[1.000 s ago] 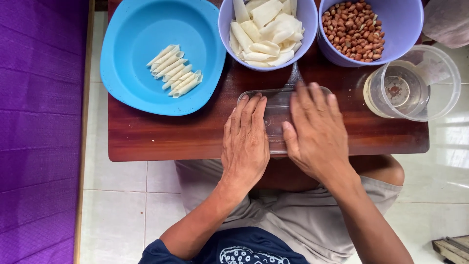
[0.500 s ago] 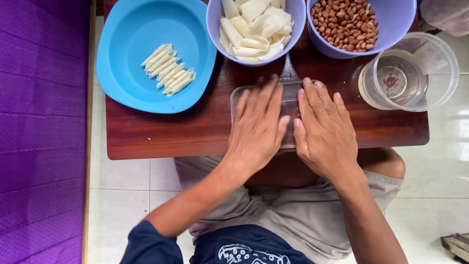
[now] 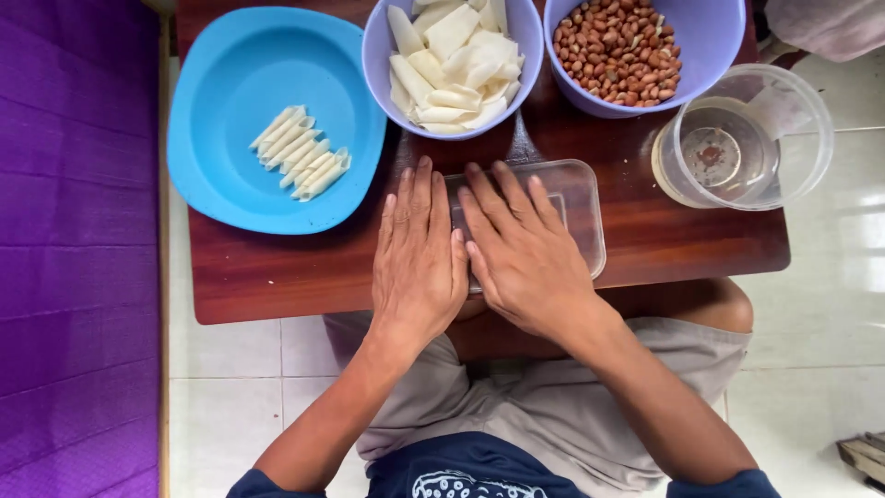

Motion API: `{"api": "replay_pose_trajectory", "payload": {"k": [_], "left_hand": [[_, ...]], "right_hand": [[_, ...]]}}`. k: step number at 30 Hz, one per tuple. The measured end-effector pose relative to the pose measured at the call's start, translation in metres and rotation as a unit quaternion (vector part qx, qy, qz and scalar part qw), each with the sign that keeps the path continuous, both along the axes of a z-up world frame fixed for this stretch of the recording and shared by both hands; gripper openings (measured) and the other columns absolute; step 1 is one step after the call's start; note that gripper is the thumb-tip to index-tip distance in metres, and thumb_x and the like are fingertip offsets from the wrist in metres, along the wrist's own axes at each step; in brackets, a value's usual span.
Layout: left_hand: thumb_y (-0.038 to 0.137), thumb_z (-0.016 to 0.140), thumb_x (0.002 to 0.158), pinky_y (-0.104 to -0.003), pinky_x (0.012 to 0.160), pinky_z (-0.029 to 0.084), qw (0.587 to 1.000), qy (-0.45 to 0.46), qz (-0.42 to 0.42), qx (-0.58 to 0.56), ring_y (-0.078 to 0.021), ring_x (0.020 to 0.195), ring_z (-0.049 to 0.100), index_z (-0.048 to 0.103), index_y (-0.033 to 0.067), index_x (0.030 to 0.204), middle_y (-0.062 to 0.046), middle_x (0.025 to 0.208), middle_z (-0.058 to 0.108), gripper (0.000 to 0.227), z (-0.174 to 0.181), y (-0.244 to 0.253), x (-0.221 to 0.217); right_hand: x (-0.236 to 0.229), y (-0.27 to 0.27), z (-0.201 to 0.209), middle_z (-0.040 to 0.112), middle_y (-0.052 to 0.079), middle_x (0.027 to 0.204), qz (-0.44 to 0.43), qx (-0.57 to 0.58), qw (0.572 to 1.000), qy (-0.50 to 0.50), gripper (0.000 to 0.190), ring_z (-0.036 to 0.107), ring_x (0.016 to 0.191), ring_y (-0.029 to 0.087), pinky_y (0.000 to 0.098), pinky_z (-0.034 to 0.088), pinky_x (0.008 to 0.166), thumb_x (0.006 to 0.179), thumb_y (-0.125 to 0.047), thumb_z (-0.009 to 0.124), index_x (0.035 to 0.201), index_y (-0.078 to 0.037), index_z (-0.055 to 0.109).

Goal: The person is assembling small nut rolls by placing peanuts inside a wrapper and rolling it up.

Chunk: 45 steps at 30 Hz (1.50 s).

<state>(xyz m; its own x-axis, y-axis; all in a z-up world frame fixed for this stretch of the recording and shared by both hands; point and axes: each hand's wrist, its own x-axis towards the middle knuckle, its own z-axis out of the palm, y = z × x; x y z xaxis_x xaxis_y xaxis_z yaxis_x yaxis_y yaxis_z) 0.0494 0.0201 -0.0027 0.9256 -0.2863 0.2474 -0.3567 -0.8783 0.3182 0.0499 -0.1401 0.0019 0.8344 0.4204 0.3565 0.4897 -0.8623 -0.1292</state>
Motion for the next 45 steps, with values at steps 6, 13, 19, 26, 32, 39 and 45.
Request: {"api": "replay_pose_trajectory", "payload": {"k": [6,13,19,26,32,39,45], "left_hand": [[0.024,0.035,0.106,-0.047,0.128,0.01,1.0,0.007,-0.001,-0.008,-0.0335,0.157,0.02,0.033,-0.0048,0.156,-0.021,0.168,0.022,0.057,-0.005,0.001,-0.001],[0.016,0.051,0.097,-0.052,0.127,0.023,1.0,0.01,0.008,-0.025,-0.0394,0.154,0.028,0.034,-0.0105,0.152,-0.026,0.163,0.029,0.063,0.011,-0.006,-0.003],[0.017,0.051,0.097,-0.052,0.128,0.022,1.0,0.006,0.007,-0.013,-0.0391,0.154,0.028,0.033,-0.0098,0.153,-0.026,0.163,0.028,0.064,0.006,-0.005,-0.003],[0.016,0.052,0.097,-0.053,0.126,0.024,1.0,-0.005,0.003,-0.021,-0.0398,0.152,0.032,0.036,-0.0107,0.151,-0.027,0.161,0.032,0.062,0.008,-0.003,-0.004],[0.015,0.053,0.097,-0.052,0.127,0.024,0.999,-0.008,0.015,-0.027,-0.0385,0.152,0.03,0.037,-0.0107,0.151,-0.026,0.161,0.032,0.062,0.01,-0.005,-0.005],[0.034,0.045,0.103,-0.054,0.131,0.004,0.997,0.06,-0.021,0.045,-0.0375,0.157,-0.002,0.02,-0.0089,0.159,-0.024,0.168,0.003,0.075,-0.009,-0.01,0.002],[0.027,0.05,0.099,-0.045,0.129,0.028,0.974,-0.017,-0.216,-0.062,-0.0349,0.155,0.028,0.04,-0.0097,0.151,-0.022,0.163,0.029,0.064,0.006,-0.046,0.02]], "right_hand": [[0.021,-0.039,-0.008,0.044,0.021,0.161,-0.007,-0.032,0.997,0.073,0.064,0.027,0.155,0.04,0.0564,0.02,0.124,0.107,-0.046,0.039,0.156,-0.006,0.049],[-0.026,-0.05,-0.004,0.027,0.034,0.166,-0.092,0.006,0.993,0.073,0.073,0.019,0.155,0.049,0.057,0.01,0.125,0.105,-0.033,0.046,0.155,0.02,0.039],[-0.035,-0.006,-0.004,0.005,0.022,0.172,-0.111,0.001,0.987,0.117,0.078,-0.002,0.159,0.032,0.0509,-0.004,0.129,0.11,-0.042,0.042,0.164,0.01,0.022],[0.009,-0.029,0.005,0.03,0.025,0.166,0.009,-0.029,0.992,0.124,0.073,0.018,0.156,0.04,0.0562,0.013,0.125,0.106,-0.047,0.028,0.154,0.007,0.037],[-0.009,-0.058,0.01,0.025,0.032,0.166,-0.061,-0.001,0.99,0.128,0.071,0.018,0.154,0.047,0.0589,0.014,0.124,0.106,-0.035,0.04,0.155,0.016,0.033],[-0.046,-0.041,0.004,0.028,0.031,0.166,-0.096,0.051,0.991,0.084,0.067,0.022,0.156,0.043,0.0547,0.017,0.127,0.1,-0.021,0.051,0.154,0.018,0.038],[-0.047,-0.044,0.006,0.035,0.031,0.164,-0.09,0.034,0.993,0.068,0.063,0.031,0.154,0.044,0.0557,0.025,0.124,0.098,-0.016,0.052,0.151,0.017,0.043]]}}
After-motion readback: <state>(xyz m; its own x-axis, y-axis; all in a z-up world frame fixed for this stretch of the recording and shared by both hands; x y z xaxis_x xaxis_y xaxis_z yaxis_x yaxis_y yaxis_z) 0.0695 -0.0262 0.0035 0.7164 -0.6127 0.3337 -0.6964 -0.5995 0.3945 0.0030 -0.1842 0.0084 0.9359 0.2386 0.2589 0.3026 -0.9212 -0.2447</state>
